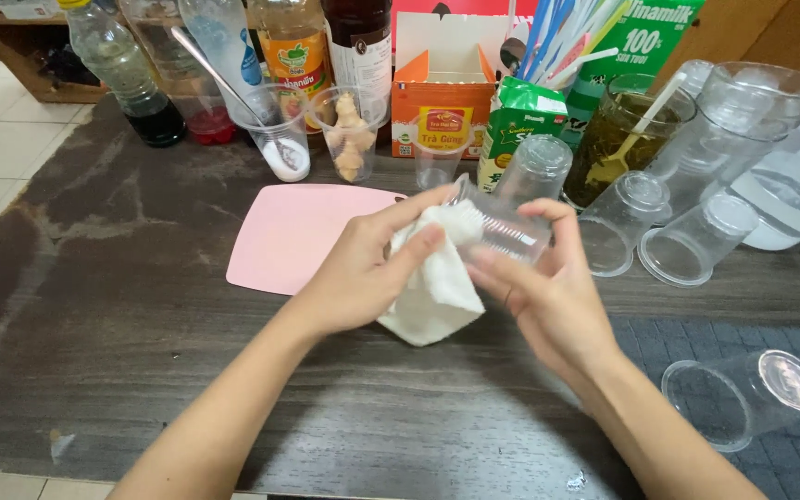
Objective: The person wipes several clear plastic cups with a white cloth on a cluttered kitchen counter. They handle each cup individually, wiping the exterior and interior before placing it down. The person also folds the cloth and wipes the counter surface.
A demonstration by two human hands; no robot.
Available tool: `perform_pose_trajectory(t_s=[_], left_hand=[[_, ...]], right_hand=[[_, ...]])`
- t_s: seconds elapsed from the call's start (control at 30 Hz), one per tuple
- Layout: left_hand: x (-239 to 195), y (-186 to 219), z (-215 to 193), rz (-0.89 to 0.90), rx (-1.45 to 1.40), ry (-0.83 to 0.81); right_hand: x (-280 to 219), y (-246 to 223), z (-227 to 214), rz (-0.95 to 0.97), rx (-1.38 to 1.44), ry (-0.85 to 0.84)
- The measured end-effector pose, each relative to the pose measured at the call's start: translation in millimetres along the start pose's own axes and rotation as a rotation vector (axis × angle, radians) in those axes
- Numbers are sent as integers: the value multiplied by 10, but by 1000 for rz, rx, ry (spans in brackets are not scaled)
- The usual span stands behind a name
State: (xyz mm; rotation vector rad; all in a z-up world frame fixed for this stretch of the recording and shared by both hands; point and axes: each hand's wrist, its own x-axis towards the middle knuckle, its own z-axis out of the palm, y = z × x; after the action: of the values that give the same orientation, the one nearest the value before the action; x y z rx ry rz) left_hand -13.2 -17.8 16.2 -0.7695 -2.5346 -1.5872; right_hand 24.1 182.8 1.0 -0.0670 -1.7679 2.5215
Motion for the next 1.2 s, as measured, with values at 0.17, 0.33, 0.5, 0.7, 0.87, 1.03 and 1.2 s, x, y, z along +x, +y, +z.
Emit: perform_pose_trajectory(t_s=[0.17,0.33,0.5,0.7,0.87,1.03,1.2], left_hand=[[49,-76,-90,299,-374,34],[65,-32,-151,211,-484,367],[78,-73,30,223,-524,286],[-19,-199,356,27,-244,35],[-40,-122,296,119,-72,306],[-12,-217,172,454,264,522],[-23,-221,120,510,384,566]], right_hand=[[63,-208,-17,73,253,68],[78,-86,-142,94,366,-176],[38,59,-98,48,285,-253],[126,279,-214,-73,104,-288],[254,319,-281,-62,-13,-333],[132,26,-160,-119,-94,-227],[-232,-995,-11,-264,-440,-25]])
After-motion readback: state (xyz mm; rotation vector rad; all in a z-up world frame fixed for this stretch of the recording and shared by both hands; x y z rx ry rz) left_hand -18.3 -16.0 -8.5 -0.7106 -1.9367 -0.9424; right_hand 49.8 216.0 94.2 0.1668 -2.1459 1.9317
